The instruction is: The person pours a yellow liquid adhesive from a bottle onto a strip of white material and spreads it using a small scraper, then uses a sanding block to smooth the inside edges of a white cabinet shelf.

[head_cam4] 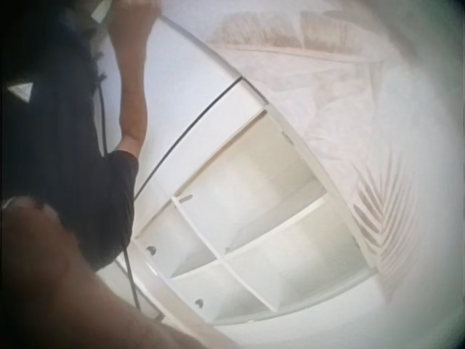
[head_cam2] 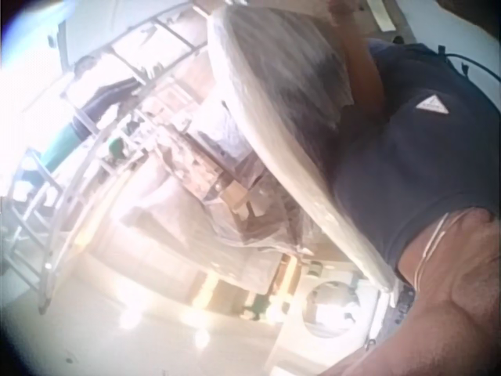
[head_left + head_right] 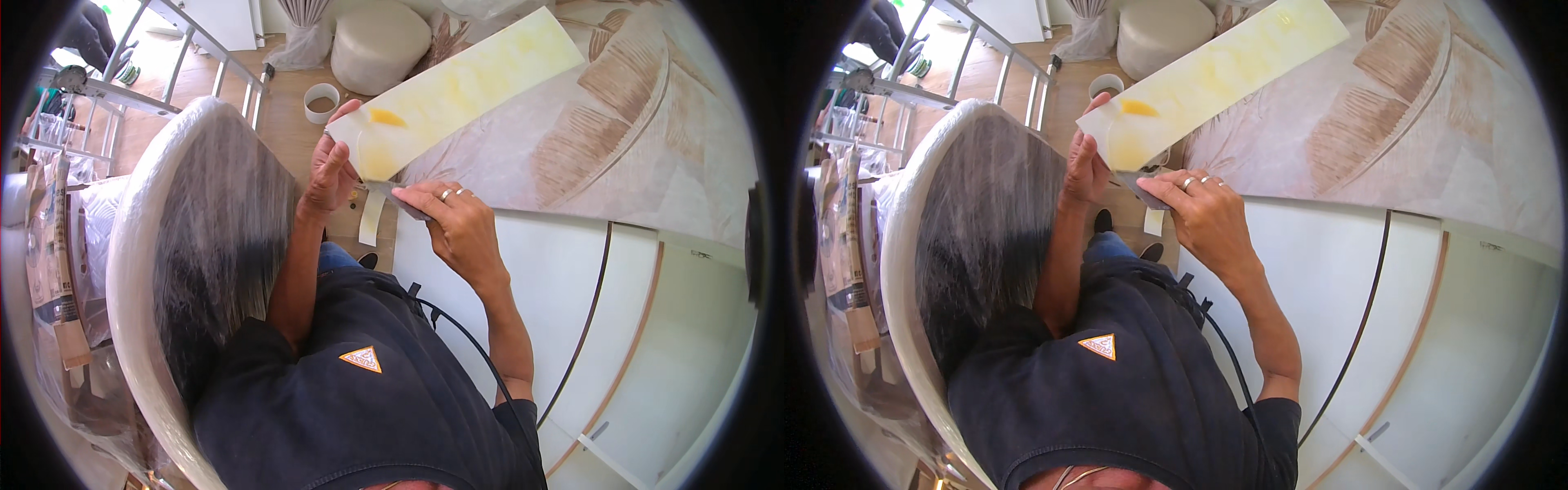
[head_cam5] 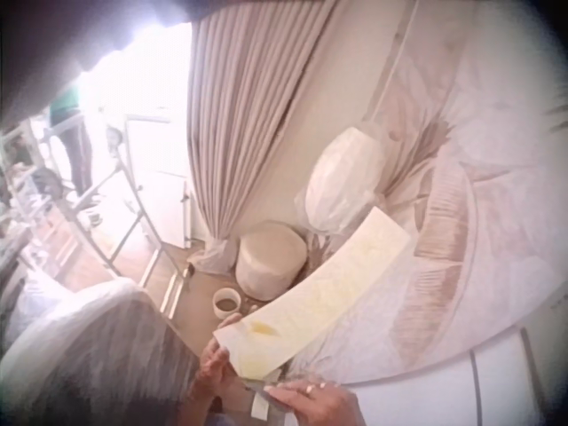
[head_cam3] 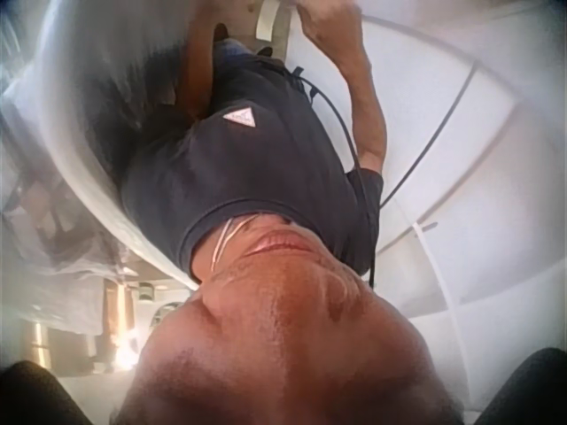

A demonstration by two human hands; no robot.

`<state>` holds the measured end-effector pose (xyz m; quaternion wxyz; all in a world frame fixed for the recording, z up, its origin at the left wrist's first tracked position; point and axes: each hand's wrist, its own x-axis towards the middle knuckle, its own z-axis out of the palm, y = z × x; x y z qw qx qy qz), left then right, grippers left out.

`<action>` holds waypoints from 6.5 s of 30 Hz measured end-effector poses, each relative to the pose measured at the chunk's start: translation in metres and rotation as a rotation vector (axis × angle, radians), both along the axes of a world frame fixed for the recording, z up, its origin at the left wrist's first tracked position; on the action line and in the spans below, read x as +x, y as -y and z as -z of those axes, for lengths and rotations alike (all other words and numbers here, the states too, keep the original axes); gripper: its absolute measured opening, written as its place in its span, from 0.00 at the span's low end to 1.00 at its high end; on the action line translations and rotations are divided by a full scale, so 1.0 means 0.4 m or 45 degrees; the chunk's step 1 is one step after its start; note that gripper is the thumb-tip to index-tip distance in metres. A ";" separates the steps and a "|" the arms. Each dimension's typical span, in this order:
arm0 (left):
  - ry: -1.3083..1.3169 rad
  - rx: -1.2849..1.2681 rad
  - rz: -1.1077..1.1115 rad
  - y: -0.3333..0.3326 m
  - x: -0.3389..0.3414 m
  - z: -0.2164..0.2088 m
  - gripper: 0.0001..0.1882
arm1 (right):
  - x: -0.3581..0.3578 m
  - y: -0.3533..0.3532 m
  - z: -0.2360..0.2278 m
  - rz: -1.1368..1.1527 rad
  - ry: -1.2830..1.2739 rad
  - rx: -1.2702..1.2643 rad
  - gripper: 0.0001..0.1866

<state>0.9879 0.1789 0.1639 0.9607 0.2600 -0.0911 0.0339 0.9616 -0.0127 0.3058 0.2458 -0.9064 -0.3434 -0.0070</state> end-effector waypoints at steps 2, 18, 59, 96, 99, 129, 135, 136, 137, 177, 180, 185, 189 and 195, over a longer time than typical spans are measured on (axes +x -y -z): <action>0.022 0.028 0.041 -0.015 0.001 0.005 0.40 | -0.004 0.014 -0.012 0.000 -0.252 0.088 0.19; -0.173 0.102 -0.150 -0.045 0.046 0.109 0.38 | -0.413 0.743 -0.667 1.134 -0.093 0.884 0.16; -0.122 0.271 -0.162 -0.101 0.107 0.119 0.41 | -0.466 0.953 -0.678 1.578 -0.528 0.719 0.25; -0.188 0.181 -0.165 -0.142 0.120 0.145 0.40 | -0.408 1.005 -0.612 1.871 -0.699 0.614 0.21; -0.176 0.161 -0.182 -0.146 0.113 0.145 0.40 | -0.373 1.027 -0.530 1.804 -0.945 0.513 0.19; -0.272 0.167 -0.208 -0.135 0.110 0.129 0.40 | -0.512 0.964 -0.662 1.899 -0.565 0.284 0.23; 0.440 -0.034 0.279 -0.104 0.122 0.087 0.39 | -0.534 0.992 -0.526 1.838 -0.956 0.257 0.18; 0.476 -0.023 0.294 -0.107 0.125 0.095 0.39 | -0.528 0.991 -0.501 1.832 -1.028 0.296 0.17; 0.511 -0.009 0.302 -0.116 0.125 0.101 0.39 | -0.518 0.989 -0.483 1.814 -1.103 0.334 0.16; 0.509 0.009 0.366 -0.130 0.101 0.082 0.40 | -0.626 0.756 -0.671 1.918 -0.286 -0.136 0.16; 0.504 -0.030 0.378 -0.122 0.102 0.077 0.40 | -0.645 0.797 -0.694 1.875 -0.241 0.277 0.19; -0.071 0.047 0.020 -0.214 0.108 0.176 0.40 | -0.573 0.860 -0.667 2.016 -0.552 0.022 0.27; -0.109 0.092 0.002 -0.179 0.097 0.149 0.41 | -0.581 0.897 -0.684 1.947 -0.706 0.039 0.28; -0.034 0.160 0.003 -0.193 0.109 0.184 0.41 | -0.572 0.895 -0.748 1.839 -0.588 0.192 0.27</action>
